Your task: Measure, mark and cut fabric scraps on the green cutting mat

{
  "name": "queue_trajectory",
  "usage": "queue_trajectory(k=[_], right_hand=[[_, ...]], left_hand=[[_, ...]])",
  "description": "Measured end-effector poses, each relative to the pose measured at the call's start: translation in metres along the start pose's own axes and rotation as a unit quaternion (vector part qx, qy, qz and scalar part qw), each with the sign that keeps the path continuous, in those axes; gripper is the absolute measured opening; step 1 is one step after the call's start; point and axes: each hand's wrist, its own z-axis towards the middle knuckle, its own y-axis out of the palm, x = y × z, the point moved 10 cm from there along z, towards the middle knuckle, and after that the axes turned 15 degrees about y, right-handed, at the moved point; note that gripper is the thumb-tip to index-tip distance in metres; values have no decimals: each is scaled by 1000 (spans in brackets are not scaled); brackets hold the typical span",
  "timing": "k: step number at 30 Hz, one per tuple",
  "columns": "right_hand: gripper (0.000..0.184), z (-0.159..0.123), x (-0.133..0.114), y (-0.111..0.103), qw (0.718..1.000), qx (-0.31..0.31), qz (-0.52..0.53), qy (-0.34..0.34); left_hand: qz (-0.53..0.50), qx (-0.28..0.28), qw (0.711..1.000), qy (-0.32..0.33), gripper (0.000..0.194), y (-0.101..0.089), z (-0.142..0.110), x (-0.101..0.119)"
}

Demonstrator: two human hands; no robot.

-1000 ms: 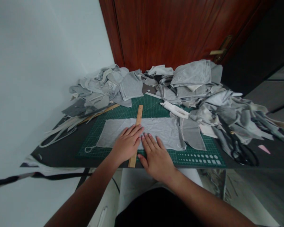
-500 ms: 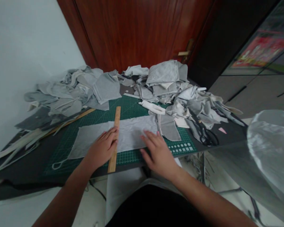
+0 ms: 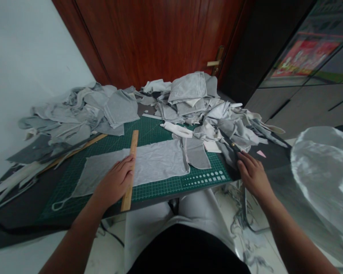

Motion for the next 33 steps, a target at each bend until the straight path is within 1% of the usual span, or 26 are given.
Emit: queue_trajectory(k=[3, 5, 7, 9, 11, 13, 17, 20, 22, 24, 26, 28, 30, 33], right_hand=[[58, 20, 31, -11, 994, 50, -37, 84], [59, 34, 51, -9, 991, 42, -31, 127], [62, 41, 58, -4, 991, 18, -11, 130], [70, 42, 52, 0, 993, -2, -20, 120], [77, 38, 42, 4, 991, -16, -46, 121], [79, 33, 31, 3, 991, -17, -46, 128], [75, 22, 17, -15, 993, 40, 2, 113], [64, 15, 10, -34, 993, 71, 24, 95], [59, 14, -3, -45, 993, 81, 37, 77], [56, 19, -22, -53, 994, 87, 52, 50], [52, 29, -48, -50, 995, 64, 76, 17], [49, 42, -76, -33, 995, 11, 101, -18], [48, 53, -105, -7, 991, -51, 111, -57], [51, 62, -147, 34, 980, -125, 84, -127]], left_hand=[[2, 2, 1000, 5, 50, 0, -1, 0], [5, 0, 1000, 7, 50, 1, -1, 0], [8, -1, 1000, 4, 49, 2, -2, -3], [11, -1, 1000, 2, 48, 3, -2, -5], [15, 3, 1000, 5, 49, 2, -1, -5], [17, 8, 1000, 8, 50, 2, -1, -5], [19, 7, 1000, 2, 49, 2, -1, -5], [18, 7, 1000, 11, 48, 2, -1, -4], [19, 8, 1000, 17, 48, 2, -1, -3], [22, 7, 1000, 17, 48, 2, -1, -3], [24, 5, 1000, 12, 49, 1, -1, -3], [21, 1, 1000, 8, 49, 1, -1, -1], [18, -4, 1000, 0, 48, 0, -1, 1], [18, -2, 1000, -7, 47, -2, -1, 2]])
